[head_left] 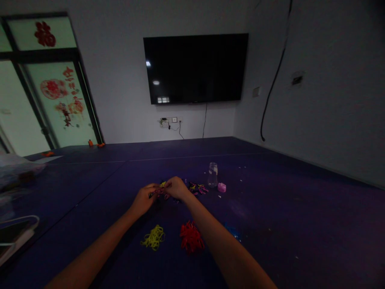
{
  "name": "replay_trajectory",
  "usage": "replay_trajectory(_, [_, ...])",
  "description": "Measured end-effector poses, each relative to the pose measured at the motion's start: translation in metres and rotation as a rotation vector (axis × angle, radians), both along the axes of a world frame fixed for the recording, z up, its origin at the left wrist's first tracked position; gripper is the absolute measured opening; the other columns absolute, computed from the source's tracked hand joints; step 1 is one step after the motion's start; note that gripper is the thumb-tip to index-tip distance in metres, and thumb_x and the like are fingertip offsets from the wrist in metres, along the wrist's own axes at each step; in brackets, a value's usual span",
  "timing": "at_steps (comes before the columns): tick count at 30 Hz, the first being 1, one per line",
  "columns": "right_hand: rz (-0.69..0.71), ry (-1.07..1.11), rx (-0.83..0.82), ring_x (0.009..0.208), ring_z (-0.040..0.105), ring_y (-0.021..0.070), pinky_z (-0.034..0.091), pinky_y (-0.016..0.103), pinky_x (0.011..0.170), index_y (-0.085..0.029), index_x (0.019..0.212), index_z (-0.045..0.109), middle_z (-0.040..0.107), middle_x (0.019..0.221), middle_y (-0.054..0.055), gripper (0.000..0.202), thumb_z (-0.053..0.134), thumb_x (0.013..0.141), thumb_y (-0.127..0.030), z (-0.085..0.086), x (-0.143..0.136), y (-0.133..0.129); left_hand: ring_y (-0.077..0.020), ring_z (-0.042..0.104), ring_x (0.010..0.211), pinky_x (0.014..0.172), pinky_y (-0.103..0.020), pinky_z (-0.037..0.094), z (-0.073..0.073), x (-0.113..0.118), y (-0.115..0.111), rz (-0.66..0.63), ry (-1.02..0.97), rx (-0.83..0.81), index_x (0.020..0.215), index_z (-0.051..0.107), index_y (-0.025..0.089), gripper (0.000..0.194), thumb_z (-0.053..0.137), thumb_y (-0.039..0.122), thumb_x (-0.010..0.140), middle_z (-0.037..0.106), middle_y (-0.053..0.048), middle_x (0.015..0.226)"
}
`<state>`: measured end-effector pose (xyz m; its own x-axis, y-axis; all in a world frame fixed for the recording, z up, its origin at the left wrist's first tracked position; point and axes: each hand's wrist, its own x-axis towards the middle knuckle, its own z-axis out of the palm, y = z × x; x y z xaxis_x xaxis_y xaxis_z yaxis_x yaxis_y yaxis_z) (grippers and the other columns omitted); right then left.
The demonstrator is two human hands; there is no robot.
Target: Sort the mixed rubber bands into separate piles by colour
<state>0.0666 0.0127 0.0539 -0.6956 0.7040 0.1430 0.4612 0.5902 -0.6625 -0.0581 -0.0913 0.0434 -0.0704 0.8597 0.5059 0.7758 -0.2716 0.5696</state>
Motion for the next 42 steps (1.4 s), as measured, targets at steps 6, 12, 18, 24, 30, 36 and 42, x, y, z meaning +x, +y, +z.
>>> replay_trajectory(6, [-0.052,-0.032,0.074,0.075,0.066,0.0139,0.044,0.017,0.06,-0.02,0.087,0.072,0.072,0.083,0.004,0.02,0.06,0.072,-0.02,0.003,0.004,0.0,-0.0191,0.061,0.09,0.085,-0.033,0.048,0.004,0.001,-0.002,0.062,0.01,0.028,0.082,0.072,0.021,0.027,0.047,0.033,0.083,0.068,-0.006,0.096])
replay_trajectory(12, [-0.213,-0.191,0.219,0.091,0.065,0.0206,0.047,0.023,0.071,-0.022,0.09,0.071,0.071,0.095,0.008,0.022,0.06,0.072,-0.018,0.015,0.016,-0.005,-0.0194,0.062,0.091,0.087,-0.035,0.048,-0.002,-0.009,0.001,0.145,-0.01,0.056,0.082,0.072,0.02,0.025,0.048,0.029,0.08,0.07,-0.005,0.094])
replay_trajectory(18, [-0.342,-0.33,0.237,0.093,0.064,0.0253,0.049,0.029,0.073,-0.013,0.099,0.068,0.067,0.101,0.018,0.027,0.053,0.076,-0.012,0.022,0.024,-0.005,-0.02,0.064,0.086,0.085,-0.036,0.05,-0.013,-0.029,0.005,0.253,-0.036,0.067,0.082,0.072,0.02,0.024,0.054,0.033,0.075,0.071,-0.004,0.093])
replay_trajectory(24, [-0.329,-0.315,0.218,0.094,0.064,0.025,0.05,0.029,0.073,-0.018,0.098,0.069,0.068,0.102,0.014,0.027,0.052,0.078,-0.013,0.023,0.022,-0.009,-0.0216,0.064,0.086,0.083,-0.036,0.05,-0.023,-0.058,0.003,0.393,0.068,0.087,0.08,0.071,0.019,0.027,0.053,0.039,0.075,0.071,-0.006,0.092])
replay_trajectory(30, [-0.306,-0.306,0.221,0.093,0.065,0.0244,0.049,0.029,0.074,-0.02,0.095,0.07,0.068,0.1,0.014,0.026,0.052,0.077,-0.013,0.021,0.021,-0.011,-0.0226,0.063,0.09,0.083,-0.034,0.048,-0.029,-0.061,0.002,0.271,0.195,-0.047,0.089,0.069,0.019,0.025,0.053,0.034,0.076,0.069,-0.008,0.096])
replay_trajectory(36, [-0.287,-0.313,0.238,0.093,0.064,0.0264,0.049,0.033,0.074,-0.02,0.095,0.069,0.068,0.101,0.012,0.025,0.051,0.078,-0.016,0.018,0.02,-0.009,-0.0201,0.063,0.087,0.082,-0.03,0.047,-0.03,-0.054,0.007,0.22,0.196,-0.069,0.085,0.068,0.019,0.02,0.052,0.023,0.074,0.068,-0.007,0.091])
replay_trajectory(42, [-0.28,-0.3,0.244,0.093,0.064,0.0261,0.048,0.031,0.075,-0.018,0.096,0.069,0.068,0.101,0.013,0.026,0.05,0.079,-0.016,0.018,0.02,-0.008,-0.0203,0.063,0.088,0.08,-0.029,0.047,-0.029,-0.057,0.003,0.301,0.164,-0.036,0.088,0.069,0.018,0.023,0.052,0.023,0.073,0.068,-0.007,0.095])
